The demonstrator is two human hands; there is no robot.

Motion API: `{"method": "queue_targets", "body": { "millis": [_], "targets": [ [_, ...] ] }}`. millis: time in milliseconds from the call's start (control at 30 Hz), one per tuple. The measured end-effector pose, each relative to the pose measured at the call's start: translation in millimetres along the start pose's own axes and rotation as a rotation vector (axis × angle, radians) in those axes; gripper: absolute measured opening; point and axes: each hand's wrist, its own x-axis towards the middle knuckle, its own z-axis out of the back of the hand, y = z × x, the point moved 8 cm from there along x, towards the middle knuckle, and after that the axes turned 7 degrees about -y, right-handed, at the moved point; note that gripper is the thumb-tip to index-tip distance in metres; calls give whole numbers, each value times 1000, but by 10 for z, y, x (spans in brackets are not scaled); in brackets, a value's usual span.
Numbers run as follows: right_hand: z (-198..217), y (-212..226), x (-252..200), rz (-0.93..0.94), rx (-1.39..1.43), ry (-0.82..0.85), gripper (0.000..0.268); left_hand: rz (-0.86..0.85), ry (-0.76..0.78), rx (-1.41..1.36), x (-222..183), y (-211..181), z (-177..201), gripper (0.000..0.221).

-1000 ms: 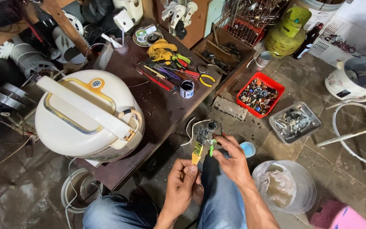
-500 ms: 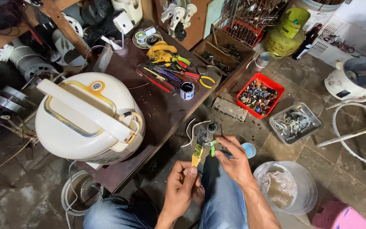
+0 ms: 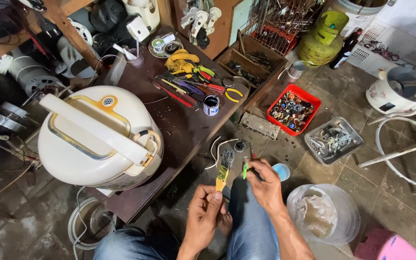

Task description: Painting the exterior of a rice cooker with black paint using a paintbrush in a workshop.

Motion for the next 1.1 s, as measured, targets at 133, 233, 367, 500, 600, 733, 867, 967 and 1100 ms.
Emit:
{"method": "queue_targets", "body": {
  "millis": [133,233,367,500,600,733,867,967,1100],
  "targets": [
    [50,54,-32,-78,163,-169,21,26,-11,-2,22,66,41,18],
    [129,-78,-73,-261,318,-351,45,3,-77,38,18,21,104,19],
    [48,-130,-111,-359,226,-284,41,-69,-187,196,-1,-108,182,20],
    [-90,-317,-193,-446,84,-164,26,-85,-219,195,-21,-189,198,18],
    [-247,-265,-175,-448,48,-78,14,-79,-225,183,-33,-191,223,20],
    [-398,-228,-151,-477,-17,3,13,-122,-238,207,-43,-217,270,22],
    [-388,-268,-150,-472,-96,-24,16,-142,-289,238,-63,-268,318,23],
    [-383,-269,-43,-434,-232,21,22,-145,-351,312,-68,-279,363,24],
    [-600,-413,165,-321,-544,158,33,-89,-476,301,-62,-85,534,26]
  ]
}}
